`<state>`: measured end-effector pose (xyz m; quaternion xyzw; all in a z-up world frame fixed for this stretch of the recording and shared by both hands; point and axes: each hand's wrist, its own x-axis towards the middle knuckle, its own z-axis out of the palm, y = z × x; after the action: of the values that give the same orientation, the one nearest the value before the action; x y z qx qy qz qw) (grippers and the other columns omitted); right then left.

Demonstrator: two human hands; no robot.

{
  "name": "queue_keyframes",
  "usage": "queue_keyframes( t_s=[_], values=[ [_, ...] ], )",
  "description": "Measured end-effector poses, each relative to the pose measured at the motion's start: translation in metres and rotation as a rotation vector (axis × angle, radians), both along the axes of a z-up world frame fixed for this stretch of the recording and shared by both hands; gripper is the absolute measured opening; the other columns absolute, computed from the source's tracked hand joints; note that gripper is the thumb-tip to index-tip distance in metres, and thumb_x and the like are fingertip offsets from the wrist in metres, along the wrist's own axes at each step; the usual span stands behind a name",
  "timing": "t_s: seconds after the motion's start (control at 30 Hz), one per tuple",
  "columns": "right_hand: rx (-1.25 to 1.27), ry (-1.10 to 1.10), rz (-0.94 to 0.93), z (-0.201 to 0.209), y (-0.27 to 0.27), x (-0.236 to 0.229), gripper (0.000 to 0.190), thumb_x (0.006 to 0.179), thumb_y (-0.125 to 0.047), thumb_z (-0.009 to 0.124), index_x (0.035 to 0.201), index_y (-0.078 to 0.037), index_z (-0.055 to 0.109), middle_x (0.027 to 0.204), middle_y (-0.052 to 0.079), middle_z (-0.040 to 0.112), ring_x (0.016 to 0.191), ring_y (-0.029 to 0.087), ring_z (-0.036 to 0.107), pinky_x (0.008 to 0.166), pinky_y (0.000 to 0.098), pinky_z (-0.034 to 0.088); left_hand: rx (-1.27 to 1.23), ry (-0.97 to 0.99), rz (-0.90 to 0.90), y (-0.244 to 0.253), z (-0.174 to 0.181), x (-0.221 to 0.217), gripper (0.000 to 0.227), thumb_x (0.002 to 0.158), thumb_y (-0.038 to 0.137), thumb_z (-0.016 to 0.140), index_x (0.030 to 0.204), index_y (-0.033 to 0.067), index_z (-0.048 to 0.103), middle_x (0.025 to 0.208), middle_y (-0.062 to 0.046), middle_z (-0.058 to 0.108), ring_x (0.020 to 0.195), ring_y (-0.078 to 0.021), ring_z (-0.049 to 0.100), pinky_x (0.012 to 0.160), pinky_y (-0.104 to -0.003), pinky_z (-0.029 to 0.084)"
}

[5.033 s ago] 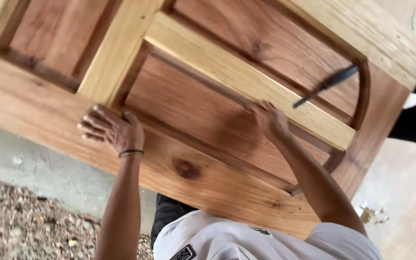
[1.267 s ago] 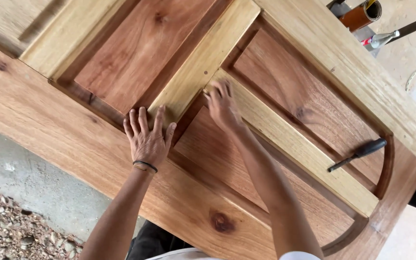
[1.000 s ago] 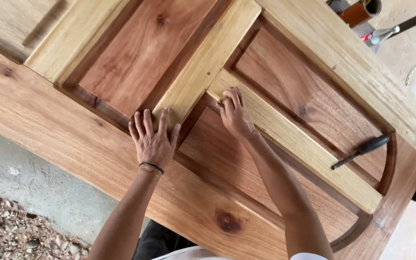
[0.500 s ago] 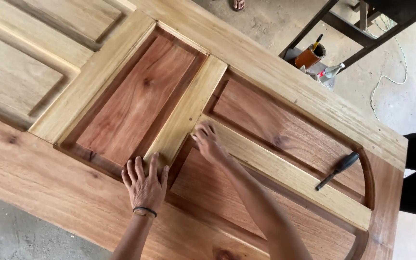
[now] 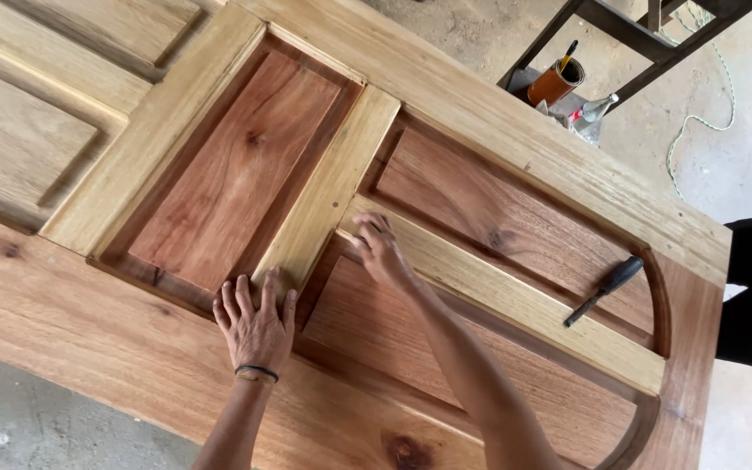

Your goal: The person uses a curved carving tool to shape and smooth the edges of a wooden frame on a large plank. They repeatedly run the tool along the curved and straight edges of the wood, removing shavings and refining the surface.

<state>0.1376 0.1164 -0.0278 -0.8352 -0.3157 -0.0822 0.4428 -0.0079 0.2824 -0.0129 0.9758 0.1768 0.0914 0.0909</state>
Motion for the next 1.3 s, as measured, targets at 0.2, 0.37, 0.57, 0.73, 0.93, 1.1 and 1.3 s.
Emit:
queue_keyframes(
  t_s=[0.2, 0.37, 0.57, 0.73, 0.93, 1.1, 1.3],
  values=[
    [-0.013, -0.024, -0.046, -0.005, 0.004, 0.002, 0.013, 0.070, 0.001, 0.060, 0.071, -0.001, 0.047, 0.088, 0.010, 0.050, 0.087, 0.032, 0.051, 0.076, 0.0348, 0.042, 0.070, -0.063, -0.012, 0.002, -0.001, 0.003, 0.049, 0.081, 0.054, 0.035, 0.122, 0.0270, 0.040, 0.114, -0.014, 0.041, 0.116, -0.0359, 0.035, 0.095, -0.050, 0.025],
    [0.010, -0.111, -0.004, -0.019, 0.010, 0.014, 0.012, 0.071, -0.003, 0.061, 0.074, -0.001, 0.049, 0.090, 0.012, 0.051, 0.088, 0.033, 0.051, 0.075, 0.0366, 0.043, 0.103, -0.136, -0.024, 0.001, -0.004, 0.002, 0.046, 0.082, 0.052, 0.040, 0.119, 0.0246, 0.046, 0.112, -0.013, 0.042, 0.115, -0.0341, 0.036, 0.094, -0.048, 0.027],
    [-0.084, 0.005, -0.018, 0.042, -0.084, -0.041, 0.008, 0.071, 0.004, 0.055, 0.072, 0.004, 0.047, 0.098, 0.016, 0.052, 0.097, 0.037, 0.050, 0.081, 0.0421, 0.042, 0.183, -0.190, -0.028, -0.002, -0.003, 0.005, 0.044, 0.082, 0.049, 0.042, 0.118, 0.0246, 0.046, 0.109, -0.014, 0.044, 0.111, -0.0354, 0.040, 0.090, -0.049, 0.031],
    [-0.070, -0.155, 0.011, 0.010, -0.045, -0.016, 0.009, 0.077, -0.003, 0.055, 0.074, 0.001, 0.048, 0.094, 0.012, 0.049, 0.095, 0.034, 0.049, 0.082, 0.0394, 0.041, 0.168, -0.208, -0.036, 0.000, -0.005, 0.006, 0.045, 0.079, 0.050, 0.046, 0.116, 0.0238, 0.048, 0.108, -0.014, 0.044, 0.110, -0.0364, 0.040, 0.090, -0.050, 0.030],
    [-0.087, -0.351, 0.117, -0.035, 0.019, 0.026, 0.010, 0.081, -0.007, 0.051, 0.076, 0.002, 0.046, 0.091, 0.016, 0.046, 0.093, 0.036, 0.048, 0.081, 0.0414, 0.041, 0.209, -0.247, -0.059, 0.001, 0.001, 0.009, 0.044, 0.081, 0.048, 0.050, 0.112, 0.0175, 0.052, 0.107, -0.014, 0.045, 0.111, -0.0348, 0.040, 0.091, -0.048, 0.030],
    [0.658, 0.830, -0.198, -0.004, -0.071, -0.032, 0.021, 0.085, -0.018, 0.050, 0.102, -0.006, 0.051, 0.113, 0.012, 0.042, 0.089, 0.022, 0.054, 0.080, 0.0274, 0.048, 0.177, -0.211, -0.125, 0.001, -0.005, 0.000, 0.046, 0.083, 0.048, 0.054, 0.116, 0.0149, 0.053, 0.110, -0.016, 0.044, 0.110, -0.0365, 0.039, 0.088, -0.049, 0.031],
    [-0.210, -0.130, 0.027, 0.005, -0.202, -0.074, 0.007, 0.076, 0.007, 0.053, 0.083, 0.007, 0.048, 0.113, 0.019, 0.049, 0.104, 0.040, 0.046, 0.088, 0.0491, 0.038, 0.166, -0.247, -0.154, -0.003, -0.003, 0.002, 0.041, 0.087, 0.039, 0.054, 0.120, 0.0153, 0.051, 0.105, -0.018, 0.043, 0.105, -0.0405, 0.039, 0.083, -0.051, 0.030]
  ],
)
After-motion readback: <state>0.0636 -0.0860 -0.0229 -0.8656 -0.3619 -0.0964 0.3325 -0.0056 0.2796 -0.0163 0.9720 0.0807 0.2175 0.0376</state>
